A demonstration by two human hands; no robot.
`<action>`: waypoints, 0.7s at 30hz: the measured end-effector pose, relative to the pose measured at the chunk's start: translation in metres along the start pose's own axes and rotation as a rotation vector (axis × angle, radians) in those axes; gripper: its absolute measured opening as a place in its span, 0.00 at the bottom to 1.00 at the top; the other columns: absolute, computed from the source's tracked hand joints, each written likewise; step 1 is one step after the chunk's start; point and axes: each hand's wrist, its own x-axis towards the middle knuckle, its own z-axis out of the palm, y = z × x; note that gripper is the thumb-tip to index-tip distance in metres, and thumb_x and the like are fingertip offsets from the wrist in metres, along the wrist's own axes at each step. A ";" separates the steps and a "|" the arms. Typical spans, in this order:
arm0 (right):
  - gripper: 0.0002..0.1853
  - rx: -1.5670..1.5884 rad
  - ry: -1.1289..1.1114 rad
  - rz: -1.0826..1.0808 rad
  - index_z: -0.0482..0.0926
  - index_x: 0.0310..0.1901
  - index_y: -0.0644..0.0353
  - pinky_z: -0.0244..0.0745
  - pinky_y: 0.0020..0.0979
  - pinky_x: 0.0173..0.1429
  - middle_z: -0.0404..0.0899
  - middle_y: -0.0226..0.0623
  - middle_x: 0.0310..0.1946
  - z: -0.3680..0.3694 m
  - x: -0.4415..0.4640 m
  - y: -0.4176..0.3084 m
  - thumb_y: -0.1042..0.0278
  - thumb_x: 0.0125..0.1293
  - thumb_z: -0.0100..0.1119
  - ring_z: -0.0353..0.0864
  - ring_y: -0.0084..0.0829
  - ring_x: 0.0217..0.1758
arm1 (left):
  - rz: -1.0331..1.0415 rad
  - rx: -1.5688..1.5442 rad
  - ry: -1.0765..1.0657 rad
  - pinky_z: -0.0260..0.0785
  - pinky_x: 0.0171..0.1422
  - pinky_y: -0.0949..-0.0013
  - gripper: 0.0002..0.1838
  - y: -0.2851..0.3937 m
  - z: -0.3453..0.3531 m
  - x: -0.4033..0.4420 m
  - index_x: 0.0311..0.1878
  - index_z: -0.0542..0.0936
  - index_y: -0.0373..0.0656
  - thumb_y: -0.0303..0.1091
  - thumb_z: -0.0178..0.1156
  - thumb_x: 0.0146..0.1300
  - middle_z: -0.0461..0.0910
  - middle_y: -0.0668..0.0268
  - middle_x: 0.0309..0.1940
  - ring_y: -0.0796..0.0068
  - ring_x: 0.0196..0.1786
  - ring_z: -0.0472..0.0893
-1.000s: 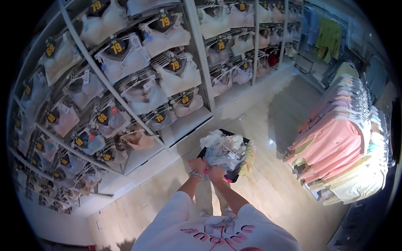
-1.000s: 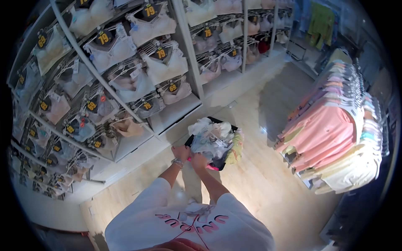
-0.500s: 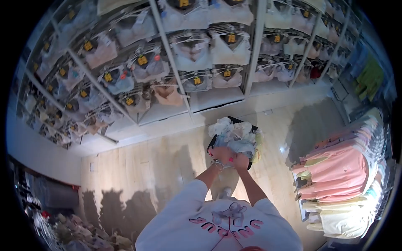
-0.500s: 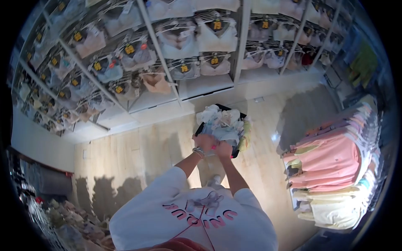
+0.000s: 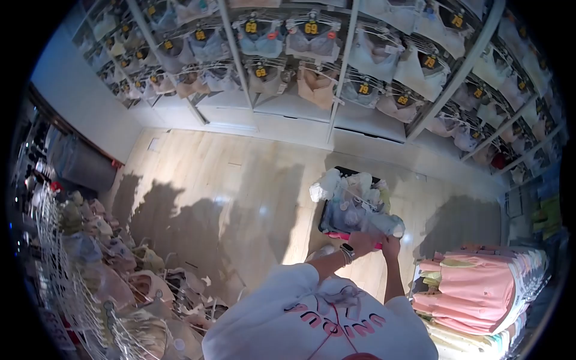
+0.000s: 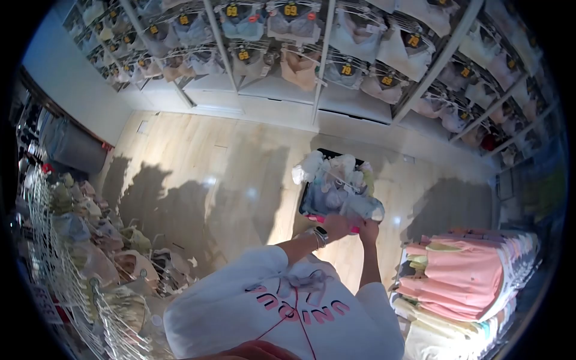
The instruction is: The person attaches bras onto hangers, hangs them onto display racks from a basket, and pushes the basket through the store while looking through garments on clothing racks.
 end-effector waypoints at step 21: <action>0.26 -0.071 -0.052 0.080 0.78 0.24 0.70 0.68 0.49 0.36 0.76 0.57 0.23 -0.021 -0.050 0.038 0.46 0.57 0.57 0.76 0.55 0.29 | 0.089 -0.148 -0.067 0.74 0.36 0.56 0.06 0.033 0.027 -0.071 0.27 0.82 0.44 0.34 0.59 0.47 0.80 0.55 0.24 0.54 0.32 0.82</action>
